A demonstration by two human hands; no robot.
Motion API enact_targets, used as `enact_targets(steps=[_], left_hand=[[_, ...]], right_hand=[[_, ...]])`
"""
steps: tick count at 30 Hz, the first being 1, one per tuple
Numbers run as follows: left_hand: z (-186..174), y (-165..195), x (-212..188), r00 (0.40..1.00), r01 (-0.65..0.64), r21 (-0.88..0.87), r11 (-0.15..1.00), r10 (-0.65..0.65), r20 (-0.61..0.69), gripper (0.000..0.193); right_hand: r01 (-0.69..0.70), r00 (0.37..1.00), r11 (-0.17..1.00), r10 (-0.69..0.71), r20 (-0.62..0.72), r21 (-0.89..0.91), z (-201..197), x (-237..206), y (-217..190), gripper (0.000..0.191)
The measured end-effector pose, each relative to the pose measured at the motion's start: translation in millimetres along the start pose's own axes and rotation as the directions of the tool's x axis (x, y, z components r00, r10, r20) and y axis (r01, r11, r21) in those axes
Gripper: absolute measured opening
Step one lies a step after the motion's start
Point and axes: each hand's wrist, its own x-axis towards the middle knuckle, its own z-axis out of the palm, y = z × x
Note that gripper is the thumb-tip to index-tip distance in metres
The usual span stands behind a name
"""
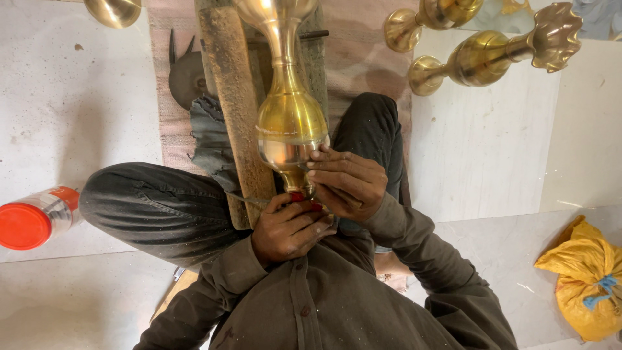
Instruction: The person sits on the floor with a brass vase clamped to a wooden support on their lap and decorates its surface by hand, holding a small chisel against the metal and striking it with a wooden mallet to cut a floral pattern. They reposition the vase and chisel repeatedly, then rotate the vase to work other areas.
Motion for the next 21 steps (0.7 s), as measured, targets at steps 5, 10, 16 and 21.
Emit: enact_targets(steps=[5,10,16,21], left_hand=[[0,0,0,1.000,-0.007,0.005,1.000,0.007,0.000,0.024],[0,0,-3,1.000,0.004,0.022,1.000,-0.005,0.014,0.023],[-5,2,6,1.000,0.011,0.019,1.000,-0.011,0.020,0.023],[-11,3,8,1.000,0.001,-0.018,1.000,0.000,0.026,0.034]], right_hand=[[0.047,0.999,0.999,-0.047,0.008,-0.015,2,-5,3,0.019],[0.067,0.998,0.998,-0.067,-0.008,-0.016,5,-7,4,0.018],[0.083,0.996,0.996,-0.082,0.036,-0.039,2,-9,8,0.019],[0.043,0.999,0.997,-0.043,0.009,0.060,-1,-11,7,0.016]])
